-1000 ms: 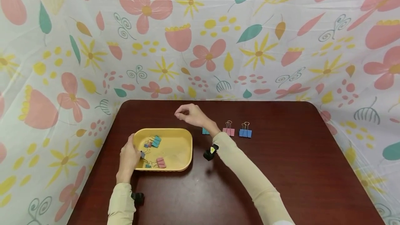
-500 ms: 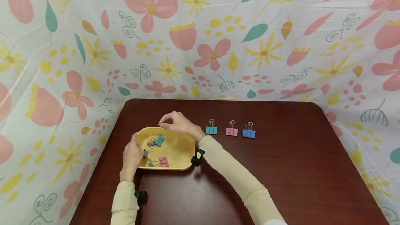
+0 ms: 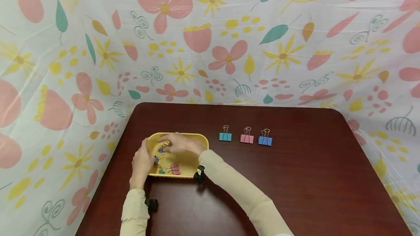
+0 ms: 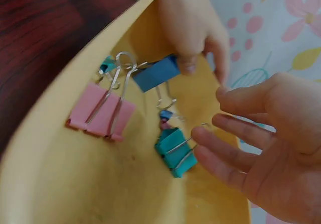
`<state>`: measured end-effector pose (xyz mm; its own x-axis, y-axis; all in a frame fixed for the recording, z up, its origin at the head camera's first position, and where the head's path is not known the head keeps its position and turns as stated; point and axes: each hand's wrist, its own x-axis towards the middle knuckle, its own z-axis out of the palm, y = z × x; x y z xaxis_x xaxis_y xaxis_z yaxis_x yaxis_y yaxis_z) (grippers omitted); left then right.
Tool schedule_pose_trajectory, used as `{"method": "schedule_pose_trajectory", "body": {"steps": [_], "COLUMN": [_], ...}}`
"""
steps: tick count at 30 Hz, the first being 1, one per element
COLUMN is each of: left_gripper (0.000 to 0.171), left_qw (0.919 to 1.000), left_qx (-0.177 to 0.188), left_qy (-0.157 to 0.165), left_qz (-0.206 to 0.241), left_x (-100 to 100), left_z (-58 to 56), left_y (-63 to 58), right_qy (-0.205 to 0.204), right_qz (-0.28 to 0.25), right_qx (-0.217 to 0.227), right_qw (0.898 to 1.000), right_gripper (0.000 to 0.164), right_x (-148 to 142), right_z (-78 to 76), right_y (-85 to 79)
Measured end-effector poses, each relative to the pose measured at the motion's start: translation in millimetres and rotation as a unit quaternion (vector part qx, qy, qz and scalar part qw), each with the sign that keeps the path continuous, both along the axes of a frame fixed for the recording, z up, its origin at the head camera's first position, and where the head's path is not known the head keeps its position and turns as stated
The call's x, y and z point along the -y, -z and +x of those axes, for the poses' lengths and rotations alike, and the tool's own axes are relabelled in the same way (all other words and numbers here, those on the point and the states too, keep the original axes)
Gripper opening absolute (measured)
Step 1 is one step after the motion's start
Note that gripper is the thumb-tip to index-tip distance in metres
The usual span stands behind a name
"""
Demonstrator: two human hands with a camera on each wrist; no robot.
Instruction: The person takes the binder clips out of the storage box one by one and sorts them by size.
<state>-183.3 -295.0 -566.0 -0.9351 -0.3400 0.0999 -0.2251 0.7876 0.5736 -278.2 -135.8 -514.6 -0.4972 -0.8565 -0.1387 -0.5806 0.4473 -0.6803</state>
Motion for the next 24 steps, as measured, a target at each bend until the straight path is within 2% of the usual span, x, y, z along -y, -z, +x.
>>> {"method": "schedule_pose_trajectory", "body": {"steps": [6,16,24], "left_gripper": [0.062,0.062,0.059], "left_qw": [1.0,0.9999,0.9999], "left_qx": [-0.004,-0.01,-0.002], "left_qy": [0.001,-0.006,-0.011], "left_qz": [0.0,0.001,0.003], "left_x": [-2,-1,-1], "left_z": [0.3,-0.6,0.4], "left_y": [-0.3,-1.3,0.0], "right_qy": [0.003,0.069,0.104], "right_qz": [0.011,-0.014,-0.049], "right_qx": [-0.03,-0.103,-0.102], "right_qw": [0.999,0.992,0.988], "right_gripper": [0.042,0.024,0.017], "right_x": [2,-13,-34], "right_z": [-1.5,-5.5,-8.7], "right_y": [9.6,11.1,7.5]}}
